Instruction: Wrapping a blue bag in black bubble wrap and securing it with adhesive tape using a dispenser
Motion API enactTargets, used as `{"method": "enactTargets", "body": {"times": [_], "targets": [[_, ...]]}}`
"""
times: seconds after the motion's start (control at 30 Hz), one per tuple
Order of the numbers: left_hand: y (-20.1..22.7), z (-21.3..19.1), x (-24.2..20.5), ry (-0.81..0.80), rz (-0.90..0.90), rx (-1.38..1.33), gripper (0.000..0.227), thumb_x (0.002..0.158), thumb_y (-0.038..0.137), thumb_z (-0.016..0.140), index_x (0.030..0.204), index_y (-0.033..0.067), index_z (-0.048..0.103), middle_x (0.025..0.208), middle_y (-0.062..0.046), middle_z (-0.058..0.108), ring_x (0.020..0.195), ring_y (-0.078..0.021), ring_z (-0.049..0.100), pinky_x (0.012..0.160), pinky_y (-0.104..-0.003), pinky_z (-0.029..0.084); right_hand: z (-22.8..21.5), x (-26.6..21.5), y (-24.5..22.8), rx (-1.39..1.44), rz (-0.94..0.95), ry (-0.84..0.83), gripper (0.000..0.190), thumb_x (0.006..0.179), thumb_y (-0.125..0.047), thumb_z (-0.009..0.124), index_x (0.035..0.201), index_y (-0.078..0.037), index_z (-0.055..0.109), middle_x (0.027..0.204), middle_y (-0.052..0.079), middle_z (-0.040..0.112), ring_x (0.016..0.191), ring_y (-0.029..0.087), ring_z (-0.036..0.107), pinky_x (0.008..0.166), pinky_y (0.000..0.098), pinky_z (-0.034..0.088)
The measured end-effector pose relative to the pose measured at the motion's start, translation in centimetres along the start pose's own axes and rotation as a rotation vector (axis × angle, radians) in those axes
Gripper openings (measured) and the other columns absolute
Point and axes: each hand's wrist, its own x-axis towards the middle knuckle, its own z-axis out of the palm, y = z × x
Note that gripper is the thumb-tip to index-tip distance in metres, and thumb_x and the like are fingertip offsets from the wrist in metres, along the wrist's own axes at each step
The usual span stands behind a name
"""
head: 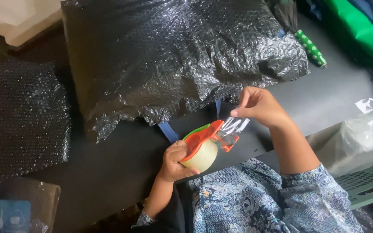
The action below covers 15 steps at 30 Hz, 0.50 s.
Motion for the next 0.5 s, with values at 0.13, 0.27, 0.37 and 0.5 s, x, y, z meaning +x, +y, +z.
{"method": "enactTargets", "body": {"times": [0.13,0.27,0.37,0.5], "targets": [[-0.2,0.1,-0.2,0.003,-0.031,0.025,0.066,0.079,0.059,0.087,0.055,0.01,0.049,0.055,-0.005,0.05,0.051,-0.0284,0.055,0.056,-0.035,0.049,0.6,-0.4,2.7,0.012,0.096,0.039,0.034,0.067,0.001,0.094,0.073,0.001,0.061,0.061,0.011,0.066,0.052,0.014,0.062,0.048,0.0221,0.047],[-1.4,0.1,-1.6,0.014,-0.045,0.031,0.066,0.078,0.059,0.087,0.054,0.0096,0.05,0.055,-0.006,0.05,0.051,-0.0287,0.055,0.056,-0.036,0.048,0.3,-2.0,5.8,0.01,0.219,0.074,0.033,0.07,-0.004,0.094,0.075,-0.001,0.062,0.058,0.01,0.066,0.049,0.012,0.061,0.044,0.0203,0.046],[-2.0,-0.1,-2.6,0.014,-0.041,0.055,0.066,0.079,0.061,0.086,0.055,0.0105,0.051,0.056,-0.005,0.051,0.052,-0.0282,0.054,0.056,-0.034,0.049,0.8,-3.0,4.6,-0.11,0.264,0.106,0.032,0.072,-0.003,0.092,0.074,0.001,0.061,0.054,0.014,0.065,0.046,0.014,0.06,0.042,0.0212,0.045],[-2.3,-0.4,-2.9,0.004,-0.035,0.045,0.068,0.079,0.061,0.086,0.053,0.0104,0.049,0.054,-0.005,0.051,0.051,-0.0279,0.055,0.056,-0.035,0.05,-0.8,-5.6,3.0,-0.385,0.341,0.222,0.034,0.07,-0.017,0.095,0.075,-0.005,0.064,0.06,0.011,0.07,0.053,0.019,0.063,0.054,0.0309,0.048]]}}
